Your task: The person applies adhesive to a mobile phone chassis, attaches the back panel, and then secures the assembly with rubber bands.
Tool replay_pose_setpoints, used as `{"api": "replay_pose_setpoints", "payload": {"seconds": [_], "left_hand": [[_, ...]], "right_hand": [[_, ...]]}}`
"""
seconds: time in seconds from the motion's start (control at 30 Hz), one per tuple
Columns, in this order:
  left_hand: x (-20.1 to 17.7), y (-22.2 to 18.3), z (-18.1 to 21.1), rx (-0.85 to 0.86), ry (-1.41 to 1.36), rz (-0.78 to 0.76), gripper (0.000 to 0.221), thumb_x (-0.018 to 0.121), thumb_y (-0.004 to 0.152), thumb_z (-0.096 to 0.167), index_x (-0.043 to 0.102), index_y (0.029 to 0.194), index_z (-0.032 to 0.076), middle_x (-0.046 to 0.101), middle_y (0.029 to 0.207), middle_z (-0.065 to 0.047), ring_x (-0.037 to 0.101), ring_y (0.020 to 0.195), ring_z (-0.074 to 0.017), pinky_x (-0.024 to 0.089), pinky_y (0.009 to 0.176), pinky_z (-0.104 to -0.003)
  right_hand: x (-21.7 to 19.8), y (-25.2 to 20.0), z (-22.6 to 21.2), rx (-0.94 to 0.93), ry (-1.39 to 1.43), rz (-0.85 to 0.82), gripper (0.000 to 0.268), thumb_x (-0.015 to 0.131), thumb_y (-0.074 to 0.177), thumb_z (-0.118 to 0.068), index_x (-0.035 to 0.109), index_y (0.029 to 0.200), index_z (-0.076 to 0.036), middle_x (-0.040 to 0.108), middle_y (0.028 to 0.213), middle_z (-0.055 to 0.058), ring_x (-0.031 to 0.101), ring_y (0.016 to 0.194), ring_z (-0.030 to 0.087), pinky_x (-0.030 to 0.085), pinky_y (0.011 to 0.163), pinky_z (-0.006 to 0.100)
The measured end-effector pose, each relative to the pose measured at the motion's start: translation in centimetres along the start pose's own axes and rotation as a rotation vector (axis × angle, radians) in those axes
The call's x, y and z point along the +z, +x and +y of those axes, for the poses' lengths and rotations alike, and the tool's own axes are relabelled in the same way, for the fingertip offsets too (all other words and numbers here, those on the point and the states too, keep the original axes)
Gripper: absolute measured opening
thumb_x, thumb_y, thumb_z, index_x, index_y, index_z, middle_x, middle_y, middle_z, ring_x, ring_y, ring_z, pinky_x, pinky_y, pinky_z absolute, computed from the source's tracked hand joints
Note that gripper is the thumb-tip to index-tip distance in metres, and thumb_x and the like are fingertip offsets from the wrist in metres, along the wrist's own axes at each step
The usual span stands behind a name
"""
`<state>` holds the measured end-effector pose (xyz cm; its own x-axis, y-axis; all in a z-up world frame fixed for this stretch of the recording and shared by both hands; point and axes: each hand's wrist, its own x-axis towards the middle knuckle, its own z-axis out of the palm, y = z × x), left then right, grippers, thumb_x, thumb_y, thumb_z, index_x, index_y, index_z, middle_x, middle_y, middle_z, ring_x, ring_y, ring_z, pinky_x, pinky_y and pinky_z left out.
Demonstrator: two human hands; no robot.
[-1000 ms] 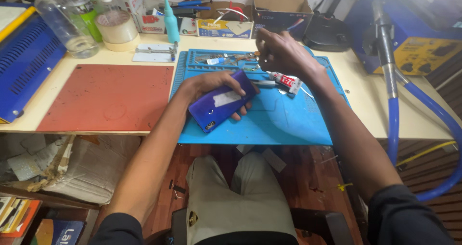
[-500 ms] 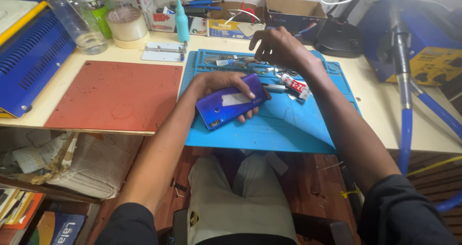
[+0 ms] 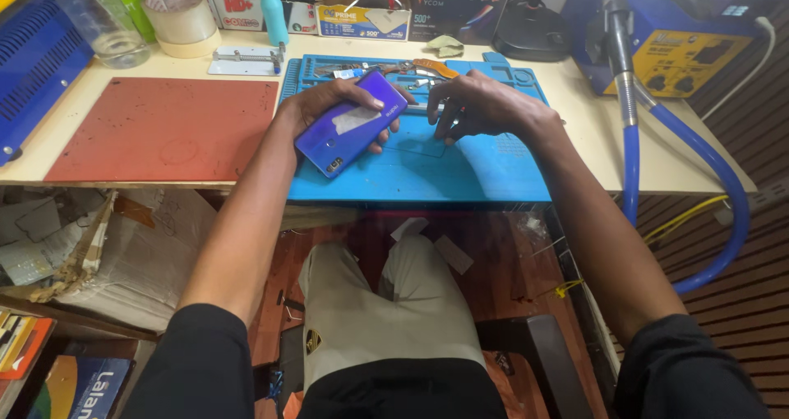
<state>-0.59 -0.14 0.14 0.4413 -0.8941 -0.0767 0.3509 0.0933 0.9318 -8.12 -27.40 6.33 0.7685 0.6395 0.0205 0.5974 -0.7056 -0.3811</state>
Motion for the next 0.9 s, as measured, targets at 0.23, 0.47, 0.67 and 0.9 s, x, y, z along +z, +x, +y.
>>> {"api": "replay_pose_setpoints", "payload": {"seconds": [0.23, 0.47, 0.67, 0.9], "left_hand": [[0.2, -0.3, 0.3, 0.014, 0.032, 0.0, 0.066, 0.068, 0.087, 0.015, 0.049, 0.148, 0.0, 0.068, 0.109, -0.018, 0.074, 0.092, -0.0229, 0.066, 0.083, -0.043], [-0.5, -0.9, 0.4, 0.186, 0.03, 0.032, 0.069, 0.068, 0.089, 0.017, 0.047, 0.152, -0.002, 0.067, 0.11, -0.019, 0.072, 0.088, -0.0234, 0.066, 0.081, -0.041], [-2.5, -0.9, 0.0, 0.4, -0.163, -0.058, 0.065, 0.068, 0.097, 0.017, 0.045, 0.155, -0.003, 0.066, 0.114, -0.019, 0.072, 0.088, -0.0235, 0.064, 0.079, -0.039], [-1.2, -1.3, 0.1, 0.365, -0.179, 0.039, 0.068, 0.069, 0.096, 0.023, 0.042, 0.153, -0.002, 0.067, 0.112, -0.021, 0.071, 0.082, -0.0226, 0.065, 0.072, -0.038]], "right_hand": [[0.9, -1.3, 1.7, -0.032, -0.048, 0.079, 0.019, 0.071, 0.086, 0.003, 0.066, 0.103, -0.005, 0.081, 0.087, 0.006, 0.08, 0.082, 0.015, 0.063, 0.068, 0.031], [1.3, -1.5, 2.6, -0.075, -0.088, 0.09, 0.025, 0.077, 0.081, -0.002, 0.062, 0.101, -0.004, 0.079, 0.087, 0.005, 0.077, 0.081, 0.017, 0.062, 0.07, 0.032], [-2.4, -0.7, 4.0, -0.192, -0.087, 0.208, 0.022, 0.077, 0.084, -0.003, 0.063, 0.102, -0.005, 0.076, 0.094, 0.007, 0.077, 0.088, 0.018, 0.064, 0.078, 0.031], [-5.6, 3.6, 4.0, -0.254, -0.194, 0.352, 0.026, 0.078, 0.085, -0.002, 0.063, 0.106, -0.003, 0.077, 0.097, 0.008, 0.076, 0.092, 0.022, 0.061, 0.08, 0.036]]}}
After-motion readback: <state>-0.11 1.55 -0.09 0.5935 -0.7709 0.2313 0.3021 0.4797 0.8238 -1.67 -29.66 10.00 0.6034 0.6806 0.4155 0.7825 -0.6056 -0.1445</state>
